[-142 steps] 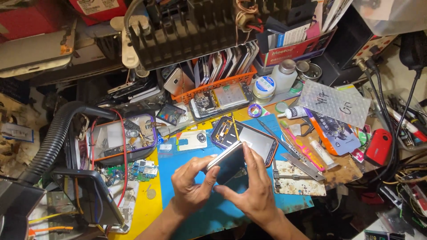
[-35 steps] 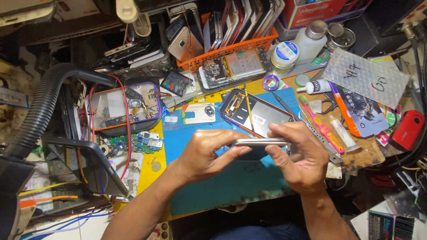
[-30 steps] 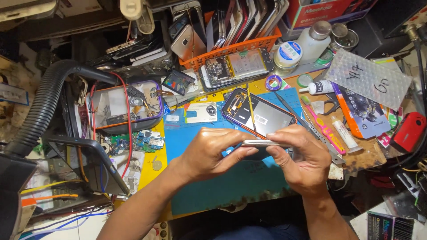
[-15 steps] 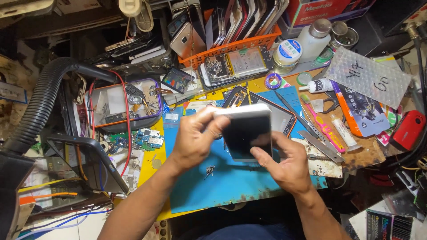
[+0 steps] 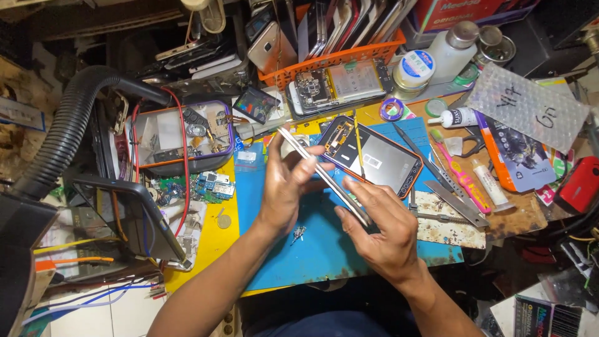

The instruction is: Disassembling a mobile device to inspect and remove internal components like the battery and frame

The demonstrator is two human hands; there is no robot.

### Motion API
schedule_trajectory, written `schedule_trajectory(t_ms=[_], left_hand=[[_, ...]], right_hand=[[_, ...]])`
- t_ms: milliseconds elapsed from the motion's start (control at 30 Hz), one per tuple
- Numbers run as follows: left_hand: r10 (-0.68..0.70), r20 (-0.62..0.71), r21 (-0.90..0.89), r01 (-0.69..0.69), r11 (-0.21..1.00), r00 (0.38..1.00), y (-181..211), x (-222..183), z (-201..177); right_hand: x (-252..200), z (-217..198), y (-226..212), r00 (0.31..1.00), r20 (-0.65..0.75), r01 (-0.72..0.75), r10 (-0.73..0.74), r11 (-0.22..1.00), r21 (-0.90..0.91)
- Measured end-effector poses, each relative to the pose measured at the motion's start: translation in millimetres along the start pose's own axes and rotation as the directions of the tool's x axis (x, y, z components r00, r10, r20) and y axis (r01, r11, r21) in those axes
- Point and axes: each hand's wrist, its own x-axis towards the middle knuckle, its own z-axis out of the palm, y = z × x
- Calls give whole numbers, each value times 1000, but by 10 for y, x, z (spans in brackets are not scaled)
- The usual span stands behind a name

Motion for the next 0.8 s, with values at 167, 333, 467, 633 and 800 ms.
schedule_trajectory(t_ms=[167, 333, 467, 633, 800], left_hand=[[105, 42, 14, -106, 994, 994, -49, 73, -160], [51, 88, 44, -55, 998, 995, 0, 78, -180], [54, 166, -1, -55, 999, 985, 12, 64, -195], [34, 242, -23, -30, 999, 970, 12, 108, -256], [6, 295, -77, 18, 997, 955, 68, 137, -297]], right_hand=[[-105, 166, 75, 1000, 14, 3, -2, 999, -52], [-36, 65, 113, 994, 88, -62, 61, 998, 8], [42, -67, 136, 887, 371, -415, 275, 825, 382], [49, -107, 175, 834, 484, -510, 265, 706, 492], [48, -96, 196, 772, 551, -632, 318, 472, 614]])
